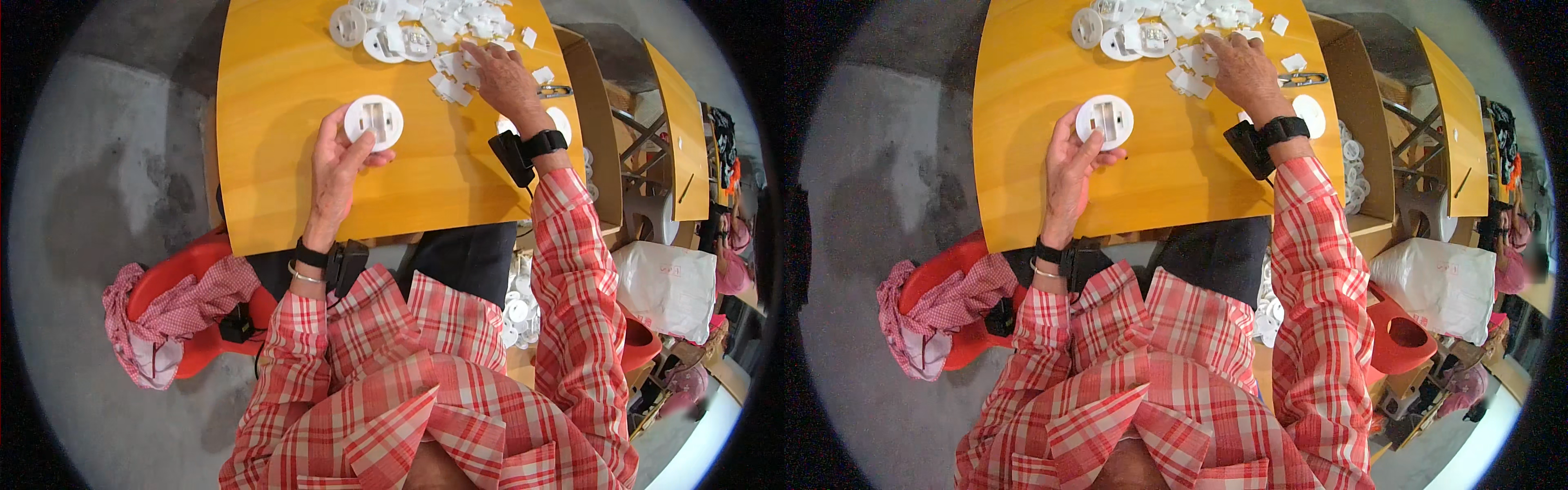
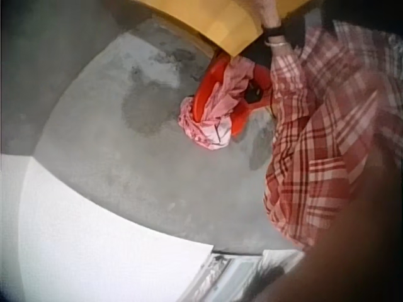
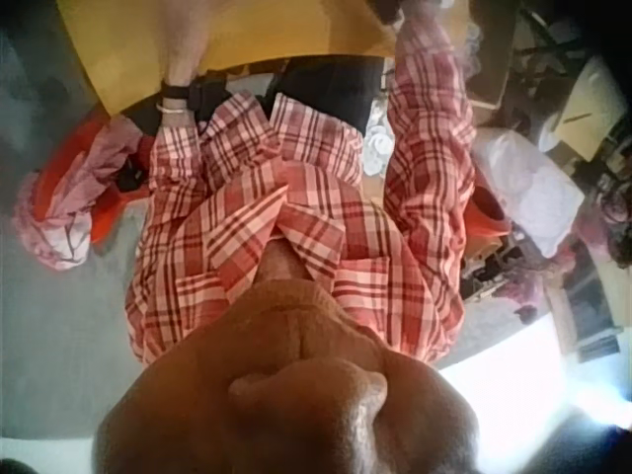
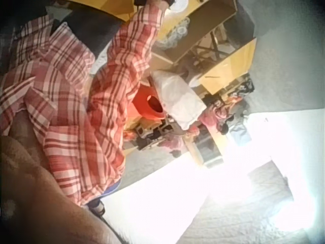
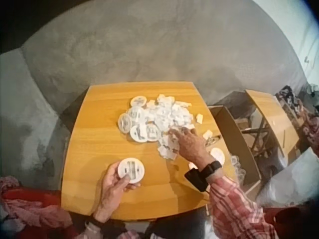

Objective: Manually assemble small white plastic shoe components into circular base plates.

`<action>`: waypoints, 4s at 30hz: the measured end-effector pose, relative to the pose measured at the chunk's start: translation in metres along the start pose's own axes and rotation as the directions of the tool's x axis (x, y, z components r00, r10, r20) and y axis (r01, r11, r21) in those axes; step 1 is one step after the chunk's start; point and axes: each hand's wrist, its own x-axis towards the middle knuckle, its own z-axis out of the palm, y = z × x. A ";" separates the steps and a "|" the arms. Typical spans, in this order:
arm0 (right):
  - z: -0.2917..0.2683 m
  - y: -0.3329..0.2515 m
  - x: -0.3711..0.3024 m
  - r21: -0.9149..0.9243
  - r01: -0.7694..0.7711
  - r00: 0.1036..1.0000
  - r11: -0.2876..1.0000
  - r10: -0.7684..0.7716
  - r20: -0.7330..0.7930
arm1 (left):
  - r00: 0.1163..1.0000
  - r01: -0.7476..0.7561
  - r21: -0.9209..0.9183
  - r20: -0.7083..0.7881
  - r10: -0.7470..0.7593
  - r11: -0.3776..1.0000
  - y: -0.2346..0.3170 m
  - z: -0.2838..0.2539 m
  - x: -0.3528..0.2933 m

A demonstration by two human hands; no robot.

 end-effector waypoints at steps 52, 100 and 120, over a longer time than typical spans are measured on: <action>-0.011 -0.081 -0.114 0.992 -0.002 0.920 0.129 0.389 -0.049 | 0.995 -0.095 0.126 0.025 0.093 0.988 -0.012 0.004 -0.028; -0.003 -0.086 -0.117 0.998 -0.026 0.911 0.053 0.412 0.002 | 1.000 0.001 -0.014 -0.008 -0.002 1.000 -0.007 0.004 -0.032; -0.029 -0.120 -0.109 0.990 -0.070 0.946 0.127 0.323 0.025 | 0.986 -0.096 -0.090 0.130 0.107 0.991 -0.016 0.001 -0.028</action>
